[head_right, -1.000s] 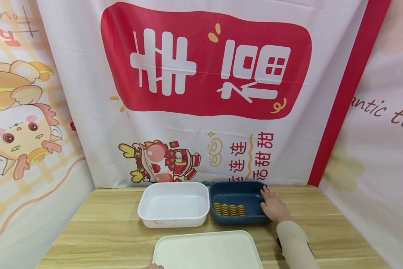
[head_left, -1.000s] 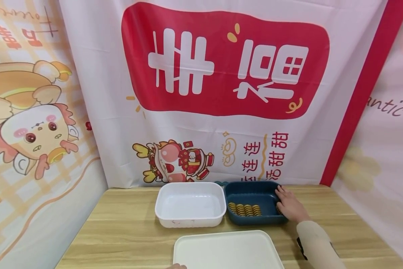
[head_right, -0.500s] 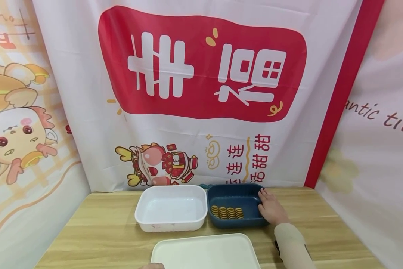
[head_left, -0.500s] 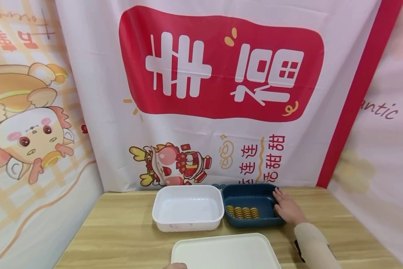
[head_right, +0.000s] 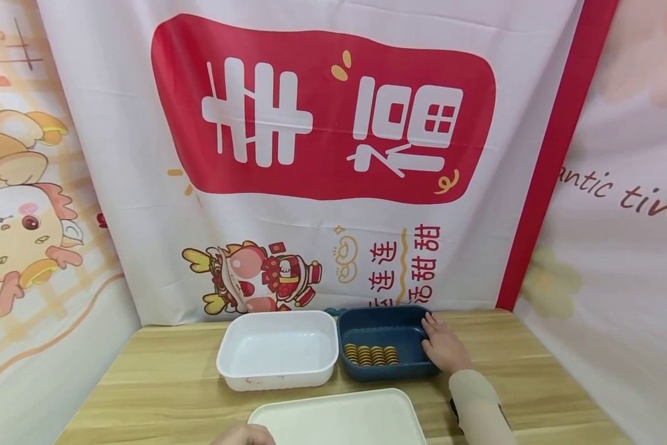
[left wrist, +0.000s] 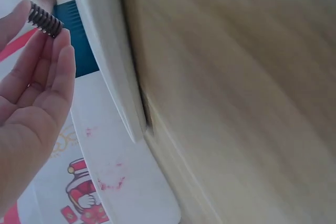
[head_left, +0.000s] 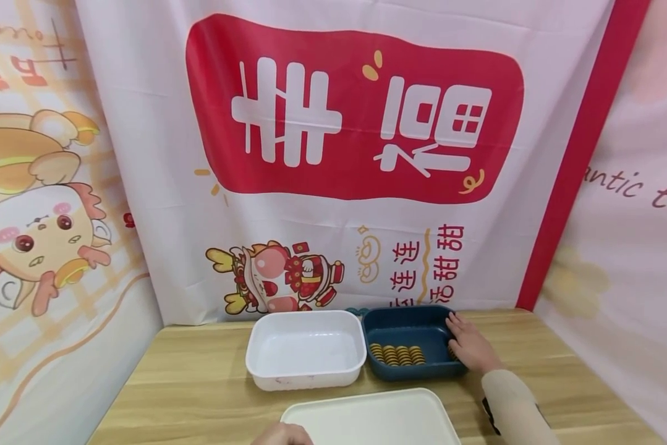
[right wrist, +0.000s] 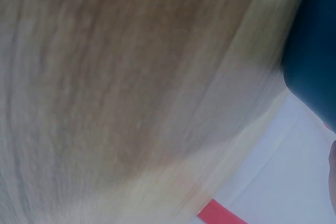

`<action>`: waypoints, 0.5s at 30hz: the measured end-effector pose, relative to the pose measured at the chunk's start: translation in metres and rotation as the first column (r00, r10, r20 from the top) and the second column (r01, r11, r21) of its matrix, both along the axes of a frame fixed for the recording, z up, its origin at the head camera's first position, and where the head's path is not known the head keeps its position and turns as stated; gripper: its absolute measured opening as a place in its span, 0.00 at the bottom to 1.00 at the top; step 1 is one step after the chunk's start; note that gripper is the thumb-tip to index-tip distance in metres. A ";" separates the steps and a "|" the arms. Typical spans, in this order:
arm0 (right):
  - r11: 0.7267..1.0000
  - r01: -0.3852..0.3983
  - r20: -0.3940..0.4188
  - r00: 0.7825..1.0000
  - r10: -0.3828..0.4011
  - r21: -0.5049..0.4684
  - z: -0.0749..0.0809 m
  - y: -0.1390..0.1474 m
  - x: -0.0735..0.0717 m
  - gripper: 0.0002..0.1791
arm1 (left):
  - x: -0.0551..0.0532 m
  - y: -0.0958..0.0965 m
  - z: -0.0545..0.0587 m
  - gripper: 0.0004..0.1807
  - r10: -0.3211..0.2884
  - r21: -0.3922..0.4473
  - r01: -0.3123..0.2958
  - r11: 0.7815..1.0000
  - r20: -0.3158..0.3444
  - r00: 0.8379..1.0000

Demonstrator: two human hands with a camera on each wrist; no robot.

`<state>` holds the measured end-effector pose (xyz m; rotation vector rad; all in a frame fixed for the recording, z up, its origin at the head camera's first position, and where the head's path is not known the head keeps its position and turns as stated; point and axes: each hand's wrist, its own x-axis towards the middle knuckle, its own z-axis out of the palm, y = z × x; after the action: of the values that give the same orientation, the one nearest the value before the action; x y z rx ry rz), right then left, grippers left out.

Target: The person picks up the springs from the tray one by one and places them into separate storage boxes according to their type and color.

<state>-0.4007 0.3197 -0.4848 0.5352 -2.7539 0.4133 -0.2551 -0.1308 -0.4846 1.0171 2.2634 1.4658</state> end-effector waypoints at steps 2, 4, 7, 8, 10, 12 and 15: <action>1.000 -0.001 -0.002 1.000 0.001 0.000 0.002 0.000 0.001 0.25 | 0.000 0.000 0.002 0.07 -0.023 0.039 0.021 0.999 0.054 0.998; 1.000 0.000 0.000 1.000 0.000 -0.003 0.002 -0.001 0.002 0.25 | -0.001 0.000 0.007 0.10 -0.057 0.092 0.045 0.995 0.134 0.989; 1.000 0.001 -0.003 1.000 -0.001 0.000 0.002 0.000 0.001 0.25 | -0.001 0.000 0.014 0.15 -0.103 0.163 0.057 0.985 0.287 0.952; 1.000 0.003 -0.003 1.000 -0.003 0.000 0.002 0.000 0.001 0.25 | -0.002 0.000 0.016 0.15 -0.106 0.167 0.053 0.984 0.326 0.939; 1.000 0.005 -0.006 1.000 -0.005 0.005 0.002 -0.001 0.000 0.26 | -0.002 0.000 0.020 0.15 -0.096 0.166 0.031 0.986 0.402 0.910; 1.000 0.011 0.000 1.000 -0.011 0.002 0.001 -0.001 0.000 0.26 | -0.004 -0.001 0.024 0.16 -0.081 0.162 0.007 0.987 0.454 0.887; 1.000 0.016 -0.001 1.000 -0.016 0.007 0.001 0.000 0.000 0.26 | -0.006 -0.002 0.028 0.17 -0.049 0.168 -0.046 0.985 0.519 0.853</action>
<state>-0.4005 0.3195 -0.4839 0.5142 -2.7576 0.4000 -0.2611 -0.1327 -0.4561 0.5582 1.7661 1.7115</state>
